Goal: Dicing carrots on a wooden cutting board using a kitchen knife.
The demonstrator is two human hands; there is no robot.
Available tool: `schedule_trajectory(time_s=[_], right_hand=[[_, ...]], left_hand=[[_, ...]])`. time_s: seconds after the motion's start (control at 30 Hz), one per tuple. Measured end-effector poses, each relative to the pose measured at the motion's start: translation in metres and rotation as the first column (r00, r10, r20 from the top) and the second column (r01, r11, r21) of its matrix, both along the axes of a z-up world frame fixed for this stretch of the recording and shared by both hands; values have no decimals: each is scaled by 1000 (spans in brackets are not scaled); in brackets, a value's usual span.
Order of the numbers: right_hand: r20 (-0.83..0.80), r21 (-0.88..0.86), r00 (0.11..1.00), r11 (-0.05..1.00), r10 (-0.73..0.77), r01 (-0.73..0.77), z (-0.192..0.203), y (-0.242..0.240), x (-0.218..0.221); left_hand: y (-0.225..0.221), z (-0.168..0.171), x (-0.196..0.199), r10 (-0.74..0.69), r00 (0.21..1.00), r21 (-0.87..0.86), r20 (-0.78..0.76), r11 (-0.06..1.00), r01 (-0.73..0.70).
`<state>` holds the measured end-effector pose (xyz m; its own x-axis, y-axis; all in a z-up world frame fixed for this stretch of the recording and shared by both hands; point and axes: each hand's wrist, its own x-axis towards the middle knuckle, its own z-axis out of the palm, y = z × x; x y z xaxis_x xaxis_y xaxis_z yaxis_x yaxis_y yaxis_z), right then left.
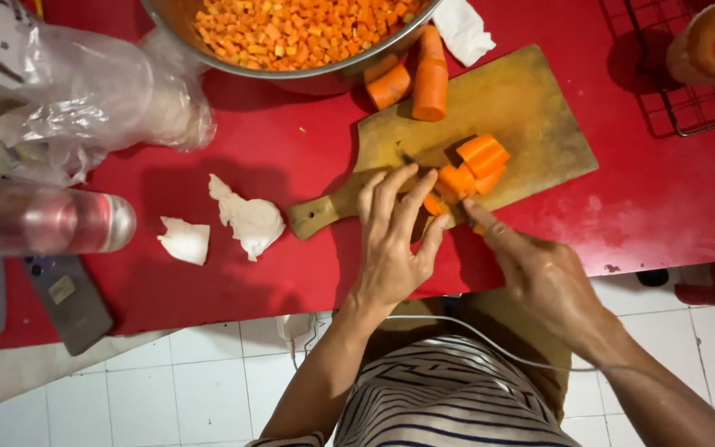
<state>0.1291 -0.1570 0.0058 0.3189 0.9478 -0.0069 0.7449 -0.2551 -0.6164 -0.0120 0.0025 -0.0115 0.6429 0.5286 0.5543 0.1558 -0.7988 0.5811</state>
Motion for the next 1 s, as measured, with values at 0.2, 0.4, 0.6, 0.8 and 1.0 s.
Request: schedule_trajectory(time_s=[0.2,0.4,0.6,0.8,1.0], right_hand=[[15,130,997,989,-74,71,-6,-5,7],[299,-40,950,993,-92,108,-12,-8,-3],[117,-297,989,948,-86,117,19,-1,-11],[213,-81,970,987,-118,138,2,-1,-2],[-39,172,991,976,-126,131,11,-13,4]], left_hand=[[6,6,12,-30,996,-4,81,1000,30],[25,17,18,-57,998,-237,-33,970,48],[17,0,8,-62,993,-32,-99,998,59],[8,8,4,-48,990,32,-129,998,53],[4,11,15,26,990,-13,-138,1000,-28]])
